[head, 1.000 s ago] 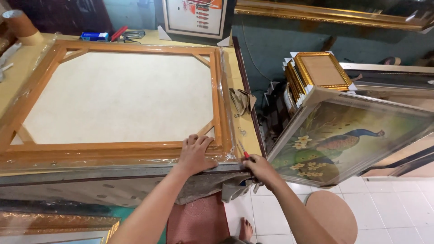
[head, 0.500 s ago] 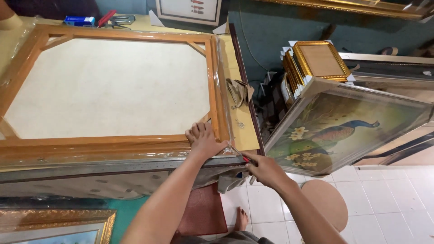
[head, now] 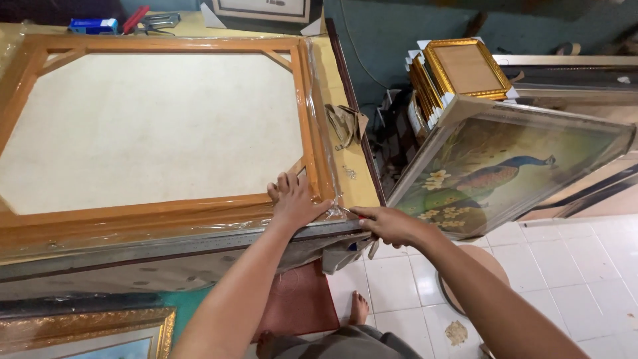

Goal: The person uses a screwdriver to tighten screws on the corners of a wooden picture frame placed on a workbench. They briefly lift and reposition the frame, then continue securing the corners with the screwdriver.

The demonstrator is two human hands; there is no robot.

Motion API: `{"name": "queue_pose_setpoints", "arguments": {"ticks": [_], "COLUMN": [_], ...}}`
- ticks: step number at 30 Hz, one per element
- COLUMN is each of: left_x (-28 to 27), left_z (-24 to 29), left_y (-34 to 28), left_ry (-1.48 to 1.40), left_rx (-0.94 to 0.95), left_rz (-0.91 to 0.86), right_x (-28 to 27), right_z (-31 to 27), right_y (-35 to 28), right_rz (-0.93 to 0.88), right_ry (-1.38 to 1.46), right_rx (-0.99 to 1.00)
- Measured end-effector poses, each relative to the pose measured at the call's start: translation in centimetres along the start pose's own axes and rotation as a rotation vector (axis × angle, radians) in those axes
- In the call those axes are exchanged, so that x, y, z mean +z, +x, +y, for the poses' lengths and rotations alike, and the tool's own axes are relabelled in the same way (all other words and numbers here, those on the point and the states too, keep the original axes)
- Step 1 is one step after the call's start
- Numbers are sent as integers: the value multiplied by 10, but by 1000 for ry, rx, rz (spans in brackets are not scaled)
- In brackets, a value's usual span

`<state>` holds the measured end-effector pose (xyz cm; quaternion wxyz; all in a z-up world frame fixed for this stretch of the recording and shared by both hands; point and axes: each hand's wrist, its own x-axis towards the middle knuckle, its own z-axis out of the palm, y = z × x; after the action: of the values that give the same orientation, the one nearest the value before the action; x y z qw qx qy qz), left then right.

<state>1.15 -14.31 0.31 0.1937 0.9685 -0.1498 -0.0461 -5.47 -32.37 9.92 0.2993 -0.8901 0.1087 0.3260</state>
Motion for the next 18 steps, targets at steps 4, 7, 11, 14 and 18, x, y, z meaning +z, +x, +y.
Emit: {"name": "queue_pose_setpoints", "arguments": {"ticks": [4,7,11,14,18], "left_x": [-2,-3,8,8,5], "left_z": [3,4,-2,-2,0], "left_y": [-3,1,5,6,5], "left_ry": [-40,-11,15,-6,-15], "left_rx": [-30,-31,-23,-23,-33], "left_rz": [-97,-109,-105,-112,-90], "right_x": [-4,-8,-3,3,1], "right_z": [-3,-16,-21,-9,-11], "right_y": [2,-14,-26,-13,-20], "right_rz": [-65,-49,8,32,35], "right_ry": [-139,-230,-273,-316,-302], "right_rx": [-57,-120,-143,-141,-158]}}
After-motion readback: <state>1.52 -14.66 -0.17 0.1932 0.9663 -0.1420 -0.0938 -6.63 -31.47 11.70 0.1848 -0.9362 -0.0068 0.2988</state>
